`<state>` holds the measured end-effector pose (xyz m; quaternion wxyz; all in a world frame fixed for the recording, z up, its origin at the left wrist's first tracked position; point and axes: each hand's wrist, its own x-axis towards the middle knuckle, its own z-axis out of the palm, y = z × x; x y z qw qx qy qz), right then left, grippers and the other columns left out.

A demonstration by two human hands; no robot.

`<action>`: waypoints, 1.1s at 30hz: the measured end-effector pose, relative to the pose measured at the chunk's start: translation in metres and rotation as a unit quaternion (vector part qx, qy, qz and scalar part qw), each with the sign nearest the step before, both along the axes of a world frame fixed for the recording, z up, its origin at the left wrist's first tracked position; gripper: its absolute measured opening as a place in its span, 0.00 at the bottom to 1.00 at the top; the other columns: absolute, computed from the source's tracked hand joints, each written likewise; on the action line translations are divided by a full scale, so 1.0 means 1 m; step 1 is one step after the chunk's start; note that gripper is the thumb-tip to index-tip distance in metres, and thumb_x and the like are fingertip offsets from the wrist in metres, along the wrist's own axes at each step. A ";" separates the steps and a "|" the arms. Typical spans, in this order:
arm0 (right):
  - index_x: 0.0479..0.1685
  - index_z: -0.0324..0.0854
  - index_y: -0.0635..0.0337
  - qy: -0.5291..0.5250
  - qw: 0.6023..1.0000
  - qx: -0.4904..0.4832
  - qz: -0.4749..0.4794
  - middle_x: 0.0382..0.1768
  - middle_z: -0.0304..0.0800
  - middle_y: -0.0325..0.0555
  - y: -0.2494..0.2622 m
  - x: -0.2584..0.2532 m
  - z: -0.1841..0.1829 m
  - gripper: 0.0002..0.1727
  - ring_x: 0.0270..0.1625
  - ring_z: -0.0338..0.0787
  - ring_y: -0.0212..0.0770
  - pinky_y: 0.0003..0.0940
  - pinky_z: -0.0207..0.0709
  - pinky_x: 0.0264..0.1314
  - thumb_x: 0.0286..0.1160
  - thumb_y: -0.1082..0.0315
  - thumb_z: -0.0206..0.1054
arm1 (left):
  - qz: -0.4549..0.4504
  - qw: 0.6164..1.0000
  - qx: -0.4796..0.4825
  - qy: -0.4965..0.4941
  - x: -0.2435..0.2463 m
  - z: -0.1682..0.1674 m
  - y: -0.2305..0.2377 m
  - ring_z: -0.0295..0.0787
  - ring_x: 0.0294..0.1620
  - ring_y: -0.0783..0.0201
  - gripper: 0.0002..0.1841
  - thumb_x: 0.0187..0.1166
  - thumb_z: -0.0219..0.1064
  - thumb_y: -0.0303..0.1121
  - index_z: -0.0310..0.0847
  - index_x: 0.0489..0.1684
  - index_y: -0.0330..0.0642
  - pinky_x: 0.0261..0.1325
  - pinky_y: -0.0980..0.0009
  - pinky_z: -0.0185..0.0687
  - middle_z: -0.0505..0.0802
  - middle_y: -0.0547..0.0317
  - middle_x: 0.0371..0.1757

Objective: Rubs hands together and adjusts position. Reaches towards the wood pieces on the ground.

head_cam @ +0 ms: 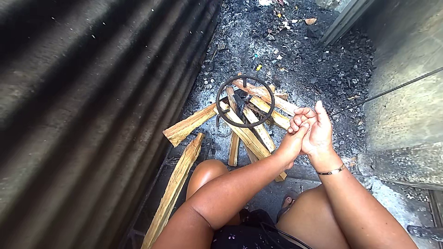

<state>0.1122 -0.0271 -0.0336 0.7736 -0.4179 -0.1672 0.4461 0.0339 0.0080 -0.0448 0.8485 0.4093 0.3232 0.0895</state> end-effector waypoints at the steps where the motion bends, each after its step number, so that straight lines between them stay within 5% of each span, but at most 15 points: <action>1: 0.43 0.84 0.49 0.000 1.000 0.000 -0.001 0.19 0.77 0.33 0.000 0.000 0.000 0.43 0.21 0.81 0.31 0.28 0.83 0.31 0.90 0.34 0.21 | 0.001 1.000 -0.002 0.002 0.001 -0.001 0.000 0.91 0.48 0.55 0.28 0.92 0.52 0.56 0.76 0.68 0.40 0.54 0.58 0.90 0.90 0.44 0.49; 13: 0.44 0.85 0.52 -0.011 1.000 0.016 0.007 0.19 0.79 0.35 0.001 0.000 -0.002 0.44 0.21 0.82 0.32 0.30 0.84 0.31 0.91 0.36 0.21 | 0.009 0.999 0.004 -0.046 0.000 -0.010 -0.002 0.91 0.52 0.55 0.27 0.90 0.55 0.57 0.79 0.68 0.42 0.57 0.57 0.89 0.91 0.47 0.52; 18: 0.44 0.85 0.53 -0.023 0.999 0.031 0.006 0.19 0.80 0.35 -0.001 0.000 -0.001 0.44 0.21 0.83 0.33 0.31 0.85 0.31 0.92 0.37 0.22 | 0.013 0.999 0.008 -0.048 0.000 -0.004 -0.003 0.91 0.43 0.59 0.24 0.87 0.62 0.53 0.80 0.61 0.39 0.51 0.62 0.90 0.91 0.49 0.43; 33: 0.44 0.85 0.51 -0.016 0.999 0.029 0.013 0.21 0.79 0.35 0.000 0.003 -0.002 0.45 0.22 0.81 0.31 0.27 0.81 0.30 0.90 0.34 0.21 | 0.016 1.000 0.008 -0.020 0.001 -0.001 -0.003 0.92 0.50 0.54 0.25 0.92 0.54 0.53 0.69 0.75 0.44 0.56 0.58 0.90 0.90 0.44 0.52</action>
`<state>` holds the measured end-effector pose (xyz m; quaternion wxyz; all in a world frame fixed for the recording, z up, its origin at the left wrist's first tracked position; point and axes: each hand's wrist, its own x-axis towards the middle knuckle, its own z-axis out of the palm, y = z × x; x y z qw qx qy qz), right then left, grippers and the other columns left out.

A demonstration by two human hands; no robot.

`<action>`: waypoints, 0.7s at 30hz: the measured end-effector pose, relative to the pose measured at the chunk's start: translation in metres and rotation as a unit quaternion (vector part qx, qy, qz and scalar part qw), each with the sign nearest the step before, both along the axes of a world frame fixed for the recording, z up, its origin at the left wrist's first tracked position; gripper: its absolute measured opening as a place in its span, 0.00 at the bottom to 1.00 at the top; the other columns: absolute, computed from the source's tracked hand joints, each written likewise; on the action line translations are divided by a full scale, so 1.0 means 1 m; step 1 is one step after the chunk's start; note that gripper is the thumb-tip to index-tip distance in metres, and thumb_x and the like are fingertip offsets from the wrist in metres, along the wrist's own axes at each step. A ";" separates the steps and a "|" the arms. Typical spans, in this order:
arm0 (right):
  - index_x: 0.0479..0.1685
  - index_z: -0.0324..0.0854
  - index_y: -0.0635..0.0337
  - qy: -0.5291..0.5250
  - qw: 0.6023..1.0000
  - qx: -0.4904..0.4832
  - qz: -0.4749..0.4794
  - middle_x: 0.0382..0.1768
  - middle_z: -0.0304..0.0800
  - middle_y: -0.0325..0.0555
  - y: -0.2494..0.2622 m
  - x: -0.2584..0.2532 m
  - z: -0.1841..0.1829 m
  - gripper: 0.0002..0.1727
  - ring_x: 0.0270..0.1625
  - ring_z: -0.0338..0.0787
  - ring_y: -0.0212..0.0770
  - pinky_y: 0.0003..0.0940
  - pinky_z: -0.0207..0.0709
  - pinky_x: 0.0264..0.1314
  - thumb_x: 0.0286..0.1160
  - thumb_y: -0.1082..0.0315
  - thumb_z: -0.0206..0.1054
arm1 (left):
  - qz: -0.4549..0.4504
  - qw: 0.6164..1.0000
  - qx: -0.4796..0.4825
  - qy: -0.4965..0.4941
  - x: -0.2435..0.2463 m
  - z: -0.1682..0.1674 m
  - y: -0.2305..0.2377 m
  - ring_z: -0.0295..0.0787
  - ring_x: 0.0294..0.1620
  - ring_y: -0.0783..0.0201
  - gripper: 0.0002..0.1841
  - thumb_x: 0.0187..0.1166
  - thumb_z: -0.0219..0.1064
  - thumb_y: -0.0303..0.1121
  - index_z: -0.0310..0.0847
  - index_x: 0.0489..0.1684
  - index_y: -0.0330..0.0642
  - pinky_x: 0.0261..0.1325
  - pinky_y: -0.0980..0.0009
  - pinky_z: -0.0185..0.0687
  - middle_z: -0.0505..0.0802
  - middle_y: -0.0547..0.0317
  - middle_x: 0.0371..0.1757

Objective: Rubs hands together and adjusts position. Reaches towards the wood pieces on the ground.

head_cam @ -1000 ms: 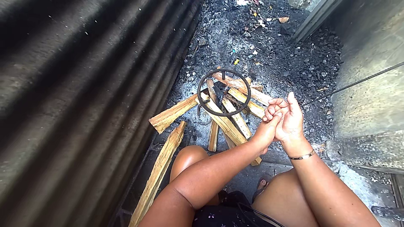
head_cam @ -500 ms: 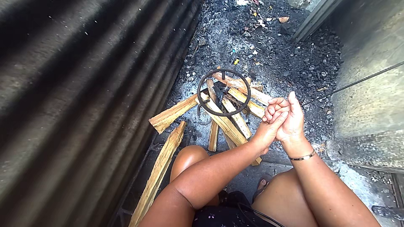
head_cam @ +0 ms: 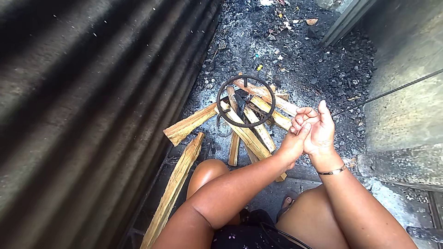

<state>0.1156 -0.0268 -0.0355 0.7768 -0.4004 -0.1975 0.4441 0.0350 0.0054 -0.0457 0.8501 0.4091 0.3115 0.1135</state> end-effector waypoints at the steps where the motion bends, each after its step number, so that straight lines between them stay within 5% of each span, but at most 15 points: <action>1: 0.44 0.85 0.51 0.000 1.000 0.000 0.000 0.21 0.79 0.35 0.000 0.000 0.000 0.46 0.23 0.82 0.31 0.26 0.81 0.30 0.90 0.34 0.20 | 0.004 1.000 0.003 0.002 0.000 0.000 0.000 0.91 0.49 0.55 0.24 0.92 0.54 0.52 0.69 0.74 0.44 0.56 0.58 0.90 0.90 0.45 0.52; 14: 0.44 0.86 0.52 0.017 1.000 0.004 0.001 0.22 0.81 0.36 0.001 0.000 -0.001 0.46 0.23 0.83 0.31 0.26 0.81 0.30 0.89 0.33 0.21 | 0.000 0.999 0.036 0.012 0.000 -0.003 0.000 0.90 0.54 0.55 0.26 0.94 0.50 0.51 0.66 0.78 0.41 0.61 0.57 0.87 0.88 0.43 0.55; 21: 0.44 0.85 0.51 0.013 1.000 -0.013 -0.007 0.22 0.80 0.35 0.002 -0.004 0.003 0.46 0.23 0.83 0.32 0.27 0.83 0.31 0.89 0.34 0.20 | -0.001 1.000 0.023 0.012 -0.002 -0.002 0.000 0.91 0.48 0.55 0.28 0.92 0.52 0.55 0.70 0.75 0.41 0.54 0.59 0.89 0.90 0.43 0.51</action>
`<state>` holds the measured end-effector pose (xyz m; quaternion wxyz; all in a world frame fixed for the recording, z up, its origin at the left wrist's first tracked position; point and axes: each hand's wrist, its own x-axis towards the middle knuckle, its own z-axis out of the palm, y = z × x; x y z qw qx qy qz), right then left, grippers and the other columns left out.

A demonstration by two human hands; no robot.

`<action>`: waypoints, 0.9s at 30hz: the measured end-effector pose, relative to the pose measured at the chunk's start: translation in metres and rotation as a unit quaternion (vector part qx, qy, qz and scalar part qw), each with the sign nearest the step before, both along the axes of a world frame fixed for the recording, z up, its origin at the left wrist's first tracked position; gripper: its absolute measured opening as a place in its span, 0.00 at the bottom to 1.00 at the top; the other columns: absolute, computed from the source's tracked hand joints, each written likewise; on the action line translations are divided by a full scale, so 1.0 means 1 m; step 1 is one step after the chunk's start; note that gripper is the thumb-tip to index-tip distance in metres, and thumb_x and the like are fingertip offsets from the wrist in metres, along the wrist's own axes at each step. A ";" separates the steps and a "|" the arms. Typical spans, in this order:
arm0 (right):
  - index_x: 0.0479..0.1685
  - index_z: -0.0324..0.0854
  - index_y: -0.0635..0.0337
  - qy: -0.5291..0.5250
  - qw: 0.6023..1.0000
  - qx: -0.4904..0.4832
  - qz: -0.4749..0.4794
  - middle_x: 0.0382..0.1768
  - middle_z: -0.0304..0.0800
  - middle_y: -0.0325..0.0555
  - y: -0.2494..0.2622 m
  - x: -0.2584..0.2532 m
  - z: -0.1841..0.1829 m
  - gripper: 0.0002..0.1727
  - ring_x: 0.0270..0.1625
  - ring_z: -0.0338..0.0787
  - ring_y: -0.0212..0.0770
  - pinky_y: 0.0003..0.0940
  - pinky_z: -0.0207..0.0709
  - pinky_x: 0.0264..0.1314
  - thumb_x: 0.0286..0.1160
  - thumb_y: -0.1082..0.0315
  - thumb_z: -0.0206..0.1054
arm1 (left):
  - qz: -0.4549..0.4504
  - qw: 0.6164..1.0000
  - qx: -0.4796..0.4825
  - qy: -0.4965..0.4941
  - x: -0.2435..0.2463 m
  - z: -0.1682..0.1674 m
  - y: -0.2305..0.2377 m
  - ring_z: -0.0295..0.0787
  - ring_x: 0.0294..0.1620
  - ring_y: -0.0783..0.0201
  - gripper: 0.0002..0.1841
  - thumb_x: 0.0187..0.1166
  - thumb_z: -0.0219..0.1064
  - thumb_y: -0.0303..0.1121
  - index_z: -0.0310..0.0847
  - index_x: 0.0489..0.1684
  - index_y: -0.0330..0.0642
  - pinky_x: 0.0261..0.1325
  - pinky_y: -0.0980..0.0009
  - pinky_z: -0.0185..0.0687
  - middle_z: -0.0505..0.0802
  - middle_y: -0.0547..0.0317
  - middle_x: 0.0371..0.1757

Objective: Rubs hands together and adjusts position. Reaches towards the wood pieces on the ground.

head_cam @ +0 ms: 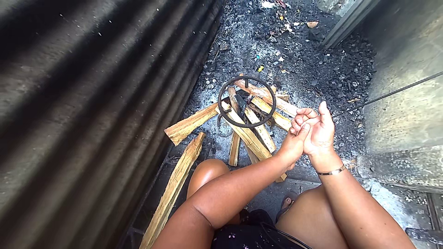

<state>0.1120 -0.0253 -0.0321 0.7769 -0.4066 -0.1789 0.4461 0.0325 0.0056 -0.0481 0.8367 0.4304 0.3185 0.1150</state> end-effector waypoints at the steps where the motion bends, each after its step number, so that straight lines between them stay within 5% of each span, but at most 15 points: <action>1: 0.44 0.85 0.51 -0.001 1.000 -0.002 0.000 0.22 0.80 0.35 0.000 -0.001 0.000 0.46 0.23 0.83 0.32 0.27 0.83 0.30 0.89 0.33 0.19 | -0.001 1.000 -0.003 -0.002 -0.001 0.000 0.000 0.91 0.49 0.55 0.27 0.92 0.52 0.55 0.70 0.75 0.42 0.55 0.59 0.89 0.90 0.44 0.51; 27: 0.43 0.85 0.51 -0.005 1.000 0.002 0.001 0.21 0.80 0.35 0.001 0.000 -0.001 0.47 0.23 0.83 0.31 0.27 0.82 0.30 0.88 0.33 0.19 | -0.004 1.000 -0.019 0.000 -0.001 0.002 0.001 0.91 0.48 0.55 0.28 0.91 0.54 0.55 0.70 0.76 0.42 0.54 0.60 0.89 0.90 0.44 0.52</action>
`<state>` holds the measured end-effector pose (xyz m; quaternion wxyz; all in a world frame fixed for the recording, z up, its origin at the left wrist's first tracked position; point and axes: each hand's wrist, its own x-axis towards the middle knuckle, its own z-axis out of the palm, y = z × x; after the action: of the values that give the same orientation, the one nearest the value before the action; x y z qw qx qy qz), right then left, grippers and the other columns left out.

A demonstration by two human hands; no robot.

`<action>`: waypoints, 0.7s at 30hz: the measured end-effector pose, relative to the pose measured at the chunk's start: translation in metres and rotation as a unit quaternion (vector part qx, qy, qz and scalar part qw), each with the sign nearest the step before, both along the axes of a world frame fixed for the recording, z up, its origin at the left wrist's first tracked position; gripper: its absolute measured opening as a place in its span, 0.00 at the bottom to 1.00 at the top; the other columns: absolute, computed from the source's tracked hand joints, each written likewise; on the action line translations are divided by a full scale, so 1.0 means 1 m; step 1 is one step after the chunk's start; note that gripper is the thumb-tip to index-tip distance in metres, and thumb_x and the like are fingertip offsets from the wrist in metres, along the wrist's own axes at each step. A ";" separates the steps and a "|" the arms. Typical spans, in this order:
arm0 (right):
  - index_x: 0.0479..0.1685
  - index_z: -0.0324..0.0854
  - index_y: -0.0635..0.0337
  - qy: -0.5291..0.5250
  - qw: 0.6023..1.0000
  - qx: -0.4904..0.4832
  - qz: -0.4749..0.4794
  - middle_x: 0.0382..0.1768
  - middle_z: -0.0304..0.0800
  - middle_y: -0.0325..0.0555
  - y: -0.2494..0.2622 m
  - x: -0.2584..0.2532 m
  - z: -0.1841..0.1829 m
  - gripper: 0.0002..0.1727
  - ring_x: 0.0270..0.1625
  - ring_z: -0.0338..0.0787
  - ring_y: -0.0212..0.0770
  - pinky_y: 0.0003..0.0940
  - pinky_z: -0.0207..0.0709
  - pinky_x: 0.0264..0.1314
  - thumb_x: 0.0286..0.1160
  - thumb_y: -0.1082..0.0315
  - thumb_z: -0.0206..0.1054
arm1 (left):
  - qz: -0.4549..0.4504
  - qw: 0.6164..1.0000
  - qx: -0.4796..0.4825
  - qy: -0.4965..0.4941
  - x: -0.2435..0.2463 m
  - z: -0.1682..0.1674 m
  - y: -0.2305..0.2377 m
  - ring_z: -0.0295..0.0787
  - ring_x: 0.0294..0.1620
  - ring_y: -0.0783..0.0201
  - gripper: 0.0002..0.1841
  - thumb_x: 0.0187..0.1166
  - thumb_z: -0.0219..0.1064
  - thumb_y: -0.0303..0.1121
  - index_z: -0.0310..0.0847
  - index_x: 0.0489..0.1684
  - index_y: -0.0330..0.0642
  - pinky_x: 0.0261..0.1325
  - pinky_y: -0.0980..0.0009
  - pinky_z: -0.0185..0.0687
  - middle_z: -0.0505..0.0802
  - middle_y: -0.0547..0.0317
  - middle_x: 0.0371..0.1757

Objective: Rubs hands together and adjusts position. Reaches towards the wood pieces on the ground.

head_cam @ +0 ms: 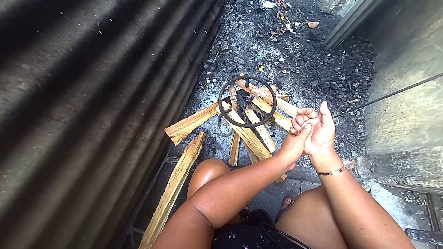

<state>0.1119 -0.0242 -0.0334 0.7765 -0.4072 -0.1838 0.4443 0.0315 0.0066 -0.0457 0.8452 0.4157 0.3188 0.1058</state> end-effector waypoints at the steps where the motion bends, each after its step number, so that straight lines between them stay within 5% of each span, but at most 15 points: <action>1: 0.44 0.85 0.51 0.000 1.000 0.000 0.002 0.21 0.80 0.35 0.000 0.000 0.000 0.47 0.23 0.83 0.31 0.27 0.82 0.30 0.88 0.33 0.18 | 0.002 1.000 -0.001 0.000 0.000 0.000 0.000 0.91 0.48 0.55 0.27 0.91 0.54 0.55 0.70 0.76 0.42 0.54 0.60 0.89 0.90 0.44 0.52; 10: 0.41 0.82 0.43 -0.024 0.999 -0.035 -0.003 0.15 0.73 0.28 -0.003 -0.012 0.007 0.44 0.18 0.76 0.27 0.26 0.77 0.26 0.86 0.30 0.19 | -0.014 0.999 0.046 0.016 -0.007 0.004 0.002 0.91 0.50 0.58 0.27 0.91 0.53 0.56 0.76 0.72 0.41 0.55 0.59 0.89 0.92 0.49 0.52; 13: 0.49 0.80 0.44 0.033 0.999 -0.033 -0.025 0.16 0.72 0.28 -0.007 -0.025 0.008 0.32 0.18 0.75 0.27 0.26 0.76 0.25 0.89 0.35 0.35 | -0.014 0.997 0.071 0.020 -0.012 0.002 -0.003 0.91 0.47 0.61 0.25 0.93 0.51 0.53 0.77 0.70 0.41 0.49 0.61 0.90 0.93 0.53 0.49; 16: 0.43 0.80 0.54 0.085 0.995 0.017 -0.059 0.18 0.79 0.35 -0.003 -0.003 0.004 0.24 0.20 0.80 0.32 0.28 0.79 0.25 0.94 0.48 0.45 | -0.018 0.997 0.072 -0.006 0.000 0.000 -0.007 0.93 0.46 0.61 0.23 0.96 0.44 0.49 0.75 0.71 0.45 0.46 0.58 0.92 0.94 0.56 0.50; 21: 0.34 0.82 0.53 0.074 0.995 0.001 -0.067 0.17 0.79 0.33 -0.022 -0.003 0.026 0.29 0.19 0.77 0.30 0.27 0.77 0.25 0.93 0.43 0.44 | -0.039 0.993 0.092 -0.059 0.006 0.012 -0.020 0.91 0.49 0.63 0.16 0.89 0.43 0.42 0.69 0.66 0.53 0.48 0.54 0.90 0.90 0.64 0.50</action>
<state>0.1092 -0.0467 -0.0070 0.8165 -0.3840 -0.0983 0.4197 0.0375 -0.0136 -0.0341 0.8244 0.4965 0.2405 0.1264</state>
